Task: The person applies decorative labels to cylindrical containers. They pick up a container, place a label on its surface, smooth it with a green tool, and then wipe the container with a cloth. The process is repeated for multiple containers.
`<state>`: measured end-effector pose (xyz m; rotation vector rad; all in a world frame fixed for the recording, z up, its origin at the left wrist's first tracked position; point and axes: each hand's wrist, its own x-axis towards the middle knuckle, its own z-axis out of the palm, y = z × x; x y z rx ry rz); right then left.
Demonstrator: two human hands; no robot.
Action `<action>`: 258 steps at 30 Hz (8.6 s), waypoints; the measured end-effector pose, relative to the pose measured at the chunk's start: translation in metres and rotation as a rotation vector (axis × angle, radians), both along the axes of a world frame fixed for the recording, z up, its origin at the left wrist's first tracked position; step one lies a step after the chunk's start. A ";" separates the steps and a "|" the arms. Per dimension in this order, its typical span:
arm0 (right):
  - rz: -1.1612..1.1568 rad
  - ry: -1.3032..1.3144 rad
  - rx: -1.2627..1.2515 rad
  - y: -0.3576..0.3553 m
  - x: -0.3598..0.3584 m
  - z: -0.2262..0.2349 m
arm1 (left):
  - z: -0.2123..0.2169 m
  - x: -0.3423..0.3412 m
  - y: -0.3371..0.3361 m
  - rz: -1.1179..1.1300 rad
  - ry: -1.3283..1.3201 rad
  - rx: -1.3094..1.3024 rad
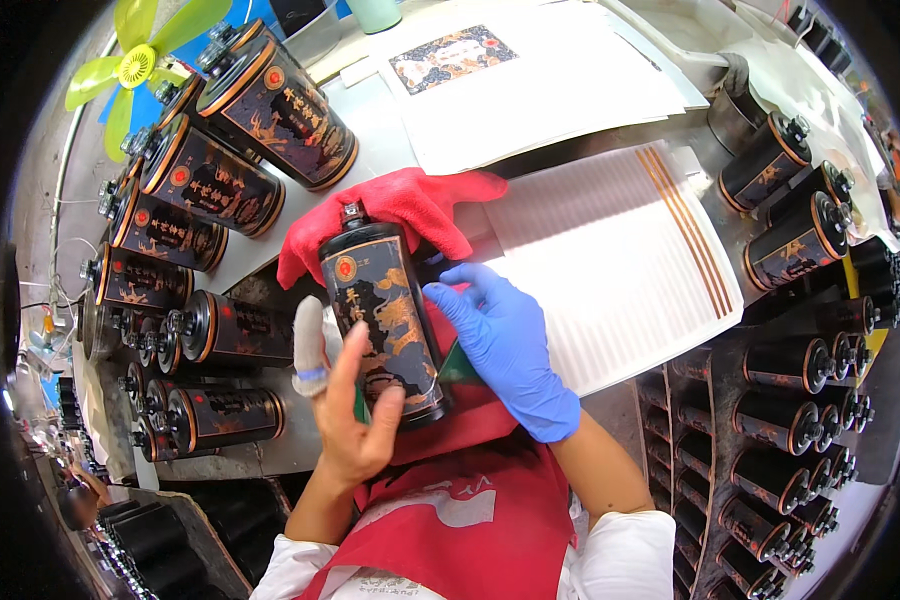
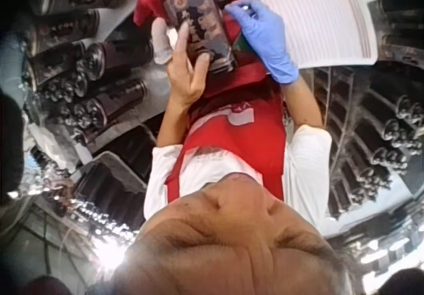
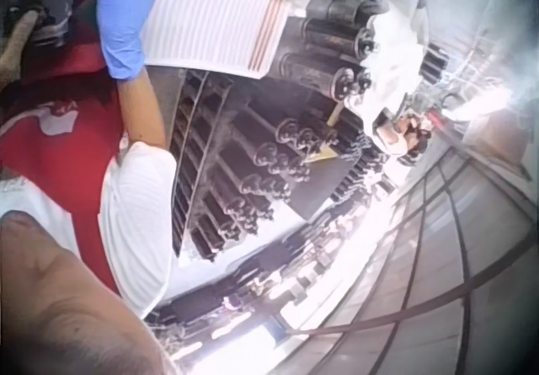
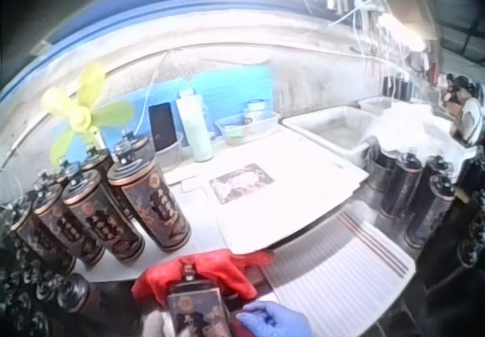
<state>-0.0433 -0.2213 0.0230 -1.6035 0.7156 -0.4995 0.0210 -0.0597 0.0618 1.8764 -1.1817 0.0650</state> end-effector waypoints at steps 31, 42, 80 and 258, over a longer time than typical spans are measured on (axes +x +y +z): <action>0.489 0.206 0.391 -0.002 -0.034 0.016 | -0.011 0.034 0.007 -0.122 0.637 -0.113; 0.437 0.238 0.288 0.009 -0.023 0.016 | -0.052 0.025 0.007 -0.229 0.803 -0.232; 0.526 0.349 0.284 -0.036 0.061 0.001 | -0.065 0.057 -0.030 0.099 1.271 -0.434; 0.387 -0.294 -0.747 -0.004 0.001 0.064 | -0.071 -0.002 0.084 0.030 0.173 -0.216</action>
